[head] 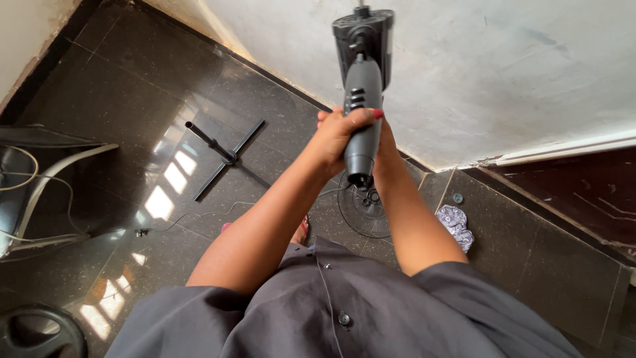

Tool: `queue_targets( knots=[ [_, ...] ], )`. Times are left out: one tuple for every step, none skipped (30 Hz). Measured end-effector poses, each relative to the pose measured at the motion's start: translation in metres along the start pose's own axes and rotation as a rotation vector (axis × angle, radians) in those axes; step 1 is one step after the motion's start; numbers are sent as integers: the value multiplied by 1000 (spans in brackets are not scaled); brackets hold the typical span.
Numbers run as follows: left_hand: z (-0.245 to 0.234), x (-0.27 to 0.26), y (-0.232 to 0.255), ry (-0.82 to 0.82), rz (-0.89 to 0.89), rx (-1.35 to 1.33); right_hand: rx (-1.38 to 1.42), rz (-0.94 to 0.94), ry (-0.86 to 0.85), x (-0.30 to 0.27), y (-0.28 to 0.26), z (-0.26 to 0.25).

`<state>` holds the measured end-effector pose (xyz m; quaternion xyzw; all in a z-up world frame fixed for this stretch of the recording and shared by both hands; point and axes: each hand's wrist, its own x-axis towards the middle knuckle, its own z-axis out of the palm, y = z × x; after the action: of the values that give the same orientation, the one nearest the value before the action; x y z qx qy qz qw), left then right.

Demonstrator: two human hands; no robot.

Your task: The person assembles a standing fan by attaching the motor housing to the stand, securing the power cord, and adjusting the control panel. They handle the fan components and the stand, ensuring the parts are properly connected.

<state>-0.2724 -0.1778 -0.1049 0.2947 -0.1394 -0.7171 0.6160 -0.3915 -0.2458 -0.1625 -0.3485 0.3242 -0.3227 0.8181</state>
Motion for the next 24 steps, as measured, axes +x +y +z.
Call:
queue_targets(
  knots=[
    [2,1,-2,-16,-14,-2,36,28,-49,2,-3,7],
    [3,1,-3,-1,1,12,73,57,-99,4,-6,14],
    [4,1,-3,13,15,26,177,-18,-185,3,-8,20],
    [5,1,-3,27,31,38,280,-93,-273,3,-10,25],
    [7,1,-4,18,14,56,382,-168,-359,4,-12,29],
    [7,-2,-5,13,-2,74,415,-144,-313,5,-16,33],
    [7,-4,-4,7,-19,93,447,-119,-266,7,-23,34],
    [6,-7,-3,6,-24,86,480,-98,-214,7,-27,34],
    [5,-11,-2,4,-29,79,473,-39,-202,9,-31,34],
    [4,-12,0,-2,-37,72,465,17,-187,14,-37,33],
    [3,-14,2,12,-44,91,457,73,-171,17,-40,32],
    [2,-15,5,25,-49,108,406,50,-176,21,-40,32],
    [1,-15,7,39,-54,126,355,28,-180,24,-40,31],
    [0,-15,8,48,-62,89,308,9,-183,26,-37,31],
    [-1,-15,10,58,-69,53,352,48,-151,28,-34,30],
    [-1,-15,11,66,-76,15,393,87,-118,31,-32,30],
    [-3,-15,12,70,-83,-2,435,125,-85,33,-29,30],
    [-4,-15,15,73,-84,-17,434,137,-90,36,-28,30],
    [-6,-15,17,75,-85,-33,432,149,-96,38,-25,30],
    [-8,-15,18,100,-88,-27,432,165,-99,39,-21,30],
    [-10,-15,18,125,-91,-21,438,185,-74,39,-17,30],
    [-13,-16,18,151,-94,-16,445,206,-49,40,-12,28],
    [-17,-16,17,132,-100,-32,451,227,-23,41,-9,27],
    [-23,-18,16,114,-109,-49,397,206,-45,42,-5,25]
  ],
)
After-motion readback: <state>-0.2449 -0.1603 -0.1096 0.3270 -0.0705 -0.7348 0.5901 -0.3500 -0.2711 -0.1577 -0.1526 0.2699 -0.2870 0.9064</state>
